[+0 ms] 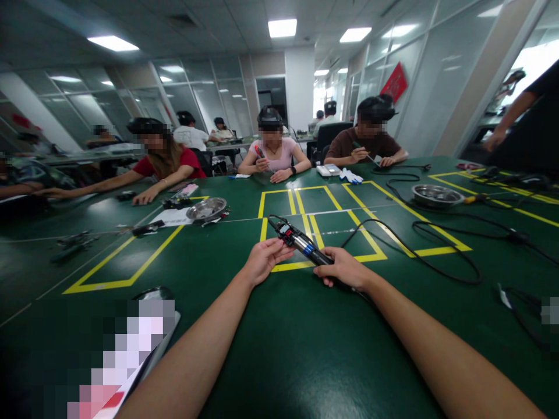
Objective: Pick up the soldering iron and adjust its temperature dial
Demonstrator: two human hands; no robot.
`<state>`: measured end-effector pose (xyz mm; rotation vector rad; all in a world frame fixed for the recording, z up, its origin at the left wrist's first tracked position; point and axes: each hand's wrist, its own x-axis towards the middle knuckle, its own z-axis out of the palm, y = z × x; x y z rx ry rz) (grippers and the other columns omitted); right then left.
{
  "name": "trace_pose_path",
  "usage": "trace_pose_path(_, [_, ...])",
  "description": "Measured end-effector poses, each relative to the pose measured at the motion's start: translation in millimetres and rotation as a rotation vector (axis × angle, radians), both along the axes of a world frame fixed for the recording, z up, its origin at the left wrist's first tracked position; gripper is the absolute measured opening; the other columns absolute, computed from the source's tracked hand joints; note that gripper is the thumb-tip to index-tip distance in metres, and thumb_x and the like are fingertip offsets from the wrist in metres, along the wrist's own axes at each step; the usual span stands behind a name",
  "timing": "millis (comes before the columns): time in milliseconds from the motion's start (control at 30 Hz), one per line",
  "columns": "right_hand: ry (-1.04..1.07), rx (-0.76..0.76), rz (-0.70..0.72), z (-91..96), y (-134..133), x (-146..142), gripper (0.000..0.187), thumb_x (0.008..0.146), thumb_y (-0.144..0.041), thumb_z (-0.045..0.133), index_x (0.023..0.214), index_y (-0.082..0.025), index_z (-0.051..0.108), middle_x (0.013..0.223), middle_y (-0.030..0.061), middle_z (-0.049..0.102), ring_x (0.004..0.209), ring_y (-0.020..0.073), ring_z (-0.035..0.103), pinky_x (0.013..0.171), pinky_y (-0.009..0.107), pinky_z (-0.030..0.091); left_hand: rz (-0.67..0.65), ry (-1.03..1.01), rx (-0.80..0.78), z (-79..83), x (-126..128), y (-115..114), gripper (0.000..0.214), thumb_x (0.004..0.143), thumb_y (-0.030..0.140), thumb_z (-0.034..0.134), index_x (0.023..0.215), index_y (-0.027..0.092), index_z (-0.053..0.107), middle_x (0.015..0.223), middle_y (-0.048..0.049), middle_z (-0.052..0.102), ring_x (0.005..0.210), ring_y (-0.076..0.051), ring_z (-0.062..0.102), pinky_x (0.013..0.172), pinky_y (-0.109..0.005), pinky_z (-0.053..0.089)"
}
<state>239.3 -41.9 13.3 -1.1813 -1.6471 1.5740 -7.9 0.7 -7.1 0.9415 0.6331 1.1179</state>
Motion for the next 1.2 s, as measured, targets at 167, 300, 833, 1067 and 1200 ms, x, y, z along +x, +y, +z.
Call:
trace_pose_path(167, [-0.003, -0.003, -0.010, 0.5, -0.5, -1.3, 0.043, 0.071, -0.035, 0.078, 0.100, -0.017, 0.052, 0.072, -0.0007, 0.064, 0.054, 0.0105, 0.058, 0.049, 0.022, 0.046, -0.007, 0.001, 0.019, 0.0, 0.3, -0.4, 0.020, 0.086, 0.020, 0.067, 0.100, 0.006, 0.067, 0.105, -0.0179, 0.072, 0.101, -0.027, 0.070, 0.099, -0.046, 0.051])
trace_pose_path(300, [-0.003, -0.002, -0.010, 1.5, -1.0, -2.2, 0.043, 0.071, -0.035, 0.078, 0.100, -0.017, 0.052, 0.070, -0.0009, 0.064, 0.054, 0.0106, 0.058, 0.049, 0.022, 0.046, -0.024, -0.003, 0.021, 1.8, -0.1, -1.5, 0.020, 0.088, 0.020, 0.065, 0.102, 0.006, 0.066, 0.110, -0.0199, 0.070, 0.104, -0.028, 0.069, 0.100, -0.047, 0.049])
trace_pose_path(833, [-0.008, 0.006, -0.011, -1.5, 0.6, -0.8, 0.046, 0.070, -0.039, 0.079, 0.100, -0.017, 0.053, 0.069, -0.0012, 0.064, 0.053, 0.0110, 0.058, 0.049, 0.023, 0.046, -0.039, -0.006, 0.045, 0.0, -0.1, -1.4, 0.022, 0.089, 0.021, 0.064, 0.105, 0.007, 0.066, 0.113, -0.0198, 0.070, 0.106, -0.028, 0.068, 0.101, -0.045, 0.049])
trace_pose_path(1067, [0.000, 0.002, -0.007, -2.3, 0.9, -0.5, 0.046, 0.071, -0.037, 0.078, 0.103, -0.016, 0.053, 0.071, -0.0010, 0.063, 0.054, 0.0106, 0.058, 0.049, 0.022, 0.047, -0.034, -0.006, 0.047, 0.0, 0.0, -2.0, 0.023, 0.089, 0.021, 0.063, 0.107, 0.007, 0.066, 0.113, -0.0197, 0.070, 0.104, -0.028, 0.069, 0.100, -0.046, 0.049])
trace_pose_path(1200, [-0.012, -0.004, -0.012, -0.4, 0.1, -1.3, 0.046, 0.070, -0.038, 0.078, 0.101, -0.017, 0.053, 0.071, -0.0012, 0.064, 0.054, 0.0109, 0.059, 0.049, 0.022, 0.046, -0.026, -0.002, 0.040, 0.1, 0.7, -1.7, 0.023, 0.090, 0.022, 0.062, 0.106, 0.007, 0.066, 0.112, -0.0199, 0.070, 0.104, -0.027, 0.069, 0.100, -0.046, 0.049])
